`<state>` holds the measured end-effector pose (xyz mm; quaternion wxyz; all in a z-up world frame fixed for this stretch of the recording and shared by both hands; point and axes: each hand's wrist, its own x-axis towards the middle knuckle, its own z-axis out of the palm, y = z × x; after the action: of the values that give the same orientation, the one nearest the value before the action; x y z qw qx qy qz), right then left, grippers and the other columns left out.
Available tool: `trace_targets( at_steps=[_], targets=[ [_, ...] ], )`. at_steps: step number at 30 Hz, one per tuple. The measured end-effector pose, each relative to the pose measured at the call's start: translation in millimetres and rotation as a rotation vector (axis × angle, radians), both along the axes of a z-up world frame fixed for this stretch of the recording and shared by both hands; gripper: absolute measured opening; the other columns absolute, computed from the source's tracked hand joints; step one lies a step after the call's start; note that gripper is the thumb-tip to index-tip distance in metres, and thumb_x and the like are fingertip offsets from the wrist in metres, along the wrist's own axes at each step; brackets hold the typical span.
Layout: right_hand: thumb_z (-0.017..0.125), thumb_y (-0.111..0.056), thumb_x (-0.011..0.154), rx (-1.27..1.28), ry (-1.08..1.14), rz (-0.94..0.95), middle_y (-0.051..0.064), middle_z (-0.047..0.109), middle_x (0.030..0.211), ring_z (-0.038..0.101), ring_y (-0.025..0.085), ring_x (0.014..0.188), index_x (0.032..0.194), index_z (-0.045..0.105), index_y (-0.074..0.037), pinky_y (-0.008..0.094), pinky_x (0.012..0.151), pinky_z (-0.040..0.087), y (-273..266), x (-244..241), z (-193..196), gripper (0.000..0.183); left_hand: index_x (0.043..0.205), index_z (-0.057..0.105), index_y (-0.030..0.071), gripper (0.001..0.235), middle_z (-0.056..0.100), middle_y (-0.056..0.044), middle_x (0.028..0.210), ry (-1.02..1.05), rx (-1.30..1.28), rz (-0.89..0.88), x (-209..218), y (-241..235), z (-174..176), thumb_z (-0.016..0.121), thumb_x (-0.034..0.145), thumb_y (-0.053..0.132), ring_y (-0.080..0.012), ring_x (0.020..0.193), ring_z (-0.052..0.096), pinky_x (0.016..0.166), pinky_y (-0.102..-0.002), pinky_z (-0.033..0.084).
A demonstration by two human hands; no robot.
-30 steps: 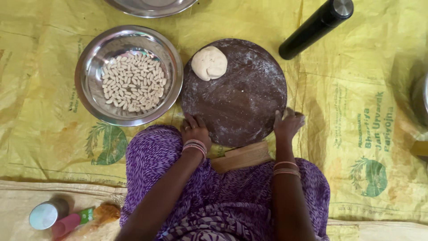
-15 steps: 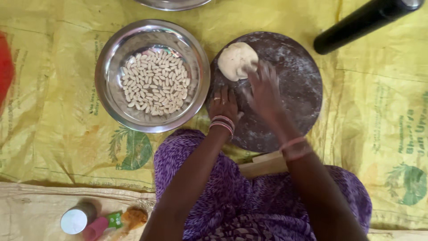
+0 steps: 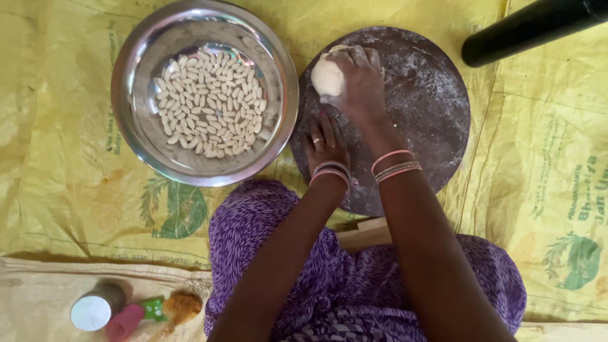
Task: The person sits on the floor and handles small white dough pieces in a metal bowl, then kneads a larger dough mass on a wooden board, adding water from a metal bottle to adjust consistency.
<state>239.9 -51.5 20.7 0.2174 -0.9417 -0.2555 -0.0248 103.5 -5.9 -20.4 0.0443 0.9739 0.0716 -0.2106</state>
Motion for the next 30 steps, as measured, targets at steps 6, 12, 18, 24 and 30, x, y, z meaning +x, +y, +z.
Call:
trace_targets(
  at_steps=[6,12,18,24,30],
  targets=[
    [0.103,-0.026,0.06,0.287,-0.047,-0.145,0.011,0.076,0.109,0.071,0.027,0.102,0.108,0.075,-0.01,0.04,0.087,0.06,-18,9,-33,0.057,0.161,0.006,-0.006,0.086,-0.001,-0.022,0.17,0.096,-0.029,0.012,5,-8,-12,0.046,0.102,0.044,-0.0446,0.155,0.004,0.12,-0.063,0.02],
    [0.102,-0.02,0.065,0.49,0.078,-0.178,0.011,0.074,0.113,0.072,0.026,0.104,0.111,0.071,-0.007,0.037,0.093,0.06,-48,5,-39,0.057,0.16,0.008,-0.003,0.078,0.001,-0.02,0.17,0.023,-0.084,0.108,12,-12,-20,0.042,0.105,0.041,-0.0422,0.156,0.005,0.12,-0.064,0.023],
    [0.094,-0.008,0.077,0.578,-0.083,-0.06,0.02,0.067,0.136,0.064,0.031,0.13,0.125,0.066,-0.003,0.04,0.108,0.054,-90,-46,-49,0.056,0.162,0.008,-0.005,0.097,-0.003,-0.023,0.17,0.156,0.007,-0.004,10,-7,-3,0.057,0.091,0.039,-0.0454,0.154,0.001,0.117,-0.06,0.023],
    [0.087,-0.002,0.073,0.456,0.041,-0.186,0.021,0.069,0.13,0.064,0.032,0.129,0.113,0.07,-0.002,0.041,0.108,0.052,-121,-102,-39,0.044,0.161,0.016,0.004,0.065,-0.004,-0.023,0.172,0.109,-0.018,-0.021,12,0,-2,0.047,0.107,0.025,-0.0469,0.156,0.001,0.118,-0.064,0.027],
    [0.076,0.007,0.075,0.35,0.05,-0.161,0.021,0.067,0.128,0.057,0.04,0.135,0.104,0.072,-0.005,0.043,0.108,0.049,-119,-164,-10,0.032,0.163,0.009,0.005,0.076,-0.004,-0.02,0.171,0.123,-0.037,-0.053,14,7,-3,0.051,0.103,0.027,-0.0461,0.156,0.0,0.116,-0.062,0.031]
  ],
)
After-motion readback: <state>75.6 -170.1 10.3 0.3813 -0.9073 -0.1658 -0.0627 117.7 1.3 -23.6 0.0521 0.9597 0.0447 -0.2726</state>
